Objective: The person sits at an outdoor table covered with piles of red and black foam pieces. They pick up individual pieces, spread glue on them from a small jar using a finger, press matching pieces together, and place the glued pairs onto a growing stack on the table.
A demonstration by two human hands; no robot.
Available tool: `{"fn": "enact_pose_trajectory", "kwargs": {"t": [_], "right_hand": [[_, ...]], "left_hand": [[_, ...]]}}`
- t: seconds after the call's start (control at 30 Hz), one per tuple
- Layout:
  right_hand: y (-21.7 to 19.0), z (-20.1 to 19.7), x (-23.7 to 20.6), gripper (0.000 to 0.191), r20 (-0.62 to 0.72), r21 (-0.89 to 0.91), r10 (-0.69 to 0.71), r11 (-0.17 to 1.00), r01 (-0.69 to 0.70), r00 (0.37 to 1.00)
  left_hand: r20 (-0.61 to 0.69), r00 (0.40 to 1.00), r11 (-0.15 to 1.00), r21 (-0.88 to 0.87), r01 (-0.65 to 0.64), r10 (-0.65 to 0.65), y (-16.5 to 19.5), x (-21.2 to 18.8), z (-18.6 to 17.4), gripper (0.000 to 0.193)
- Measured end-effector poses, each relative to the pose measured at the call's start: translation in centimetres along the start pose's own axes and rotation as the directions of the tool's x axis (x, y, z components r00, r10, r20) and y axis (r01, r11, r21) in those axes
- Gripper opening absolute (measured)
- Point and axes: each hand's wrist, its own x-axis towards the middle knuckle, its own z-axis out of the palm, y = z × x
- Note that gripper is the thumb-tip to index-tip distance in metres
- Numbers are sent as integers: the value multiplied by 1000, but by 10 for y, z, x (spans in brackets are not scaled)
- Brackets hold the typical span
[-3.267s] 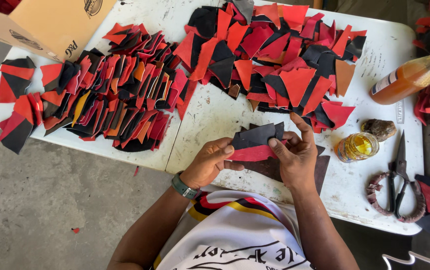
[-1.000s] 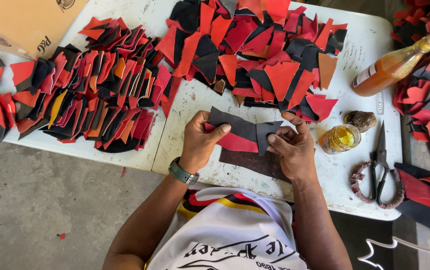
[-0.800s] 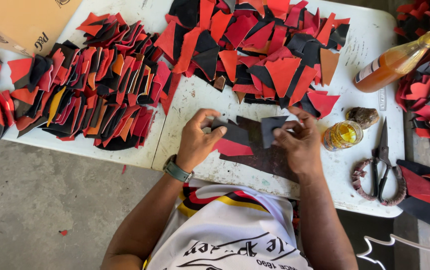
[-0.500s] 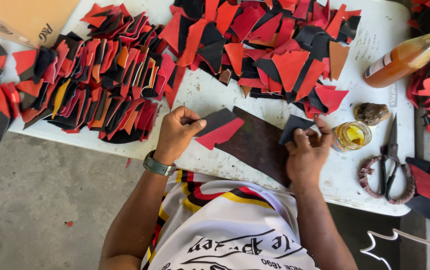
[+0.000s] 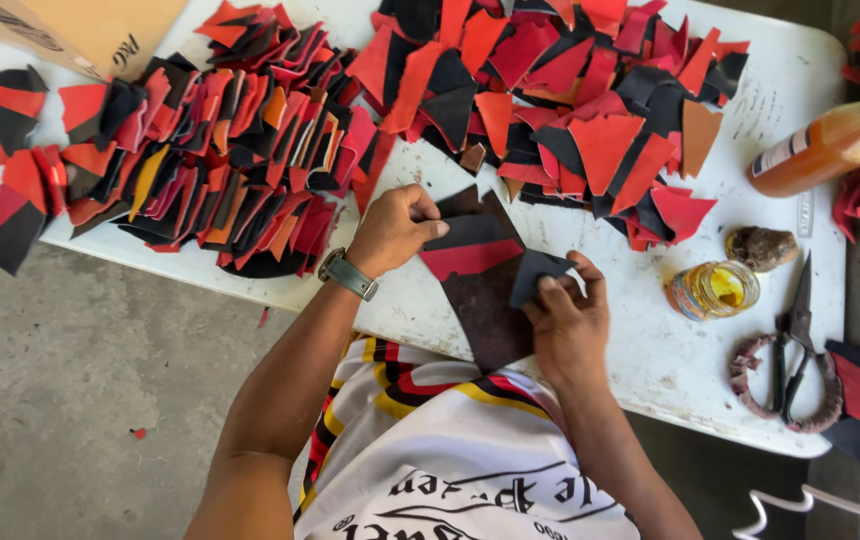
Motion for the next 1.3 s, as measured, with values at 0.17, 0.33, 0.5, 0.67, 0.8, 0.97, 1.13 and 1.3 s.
{"fn": "enact_pose_trajectory", "kwargs": {"t": [0.17, 0.33, 0.5, 0.67, 0.8, 0.97, 1.13, 1.3], "right_hand": [[-49, -15, 30, 50, 1, -299, 46, 953, -43, 999], [-64, 8, 77, 50, 168, -651, 68, 756, 59, 983], [-57, 35, 88, 48, 213, -847, 66, 510, 151, 975], [-55, 40, 87, 44, 211, -883, 84, 444, 153, 974], [-57, 38, 91, 44, 193, -849, 81, 513, 125, 978], [-59, 36, 96, 43, 220, -868, 91, 473, 152, 971], [-55, 25, 74, 41, 191, -854, 78, 504, 126, 979], [-53, 1, 43, 49, 87, -696, 71, 718, 10, 994]], "left_hand": [[177, 983, 998, -60, -32, 42, -1, 13, -9, 21], [172, 981, 968, 220, -125, 87, 4, 13, -3, 22], [155, 987, 977, 201, -66, 34, 9, 13, -4, 21], [131, 991, 975, 212, -61, 34, 10, 12, -2, 18], [123, 991, 972, 219, -87, 61, 10, 13, -1, 18], [98, 995, 974, 226, -25, 2, 8, 18, 9, 18], [120, 991, 979, 185, -87, 66, 2, 46, 6, 21], [367, 921, 979, 98, -176, 129, 5, 63, -6, 22]]}}
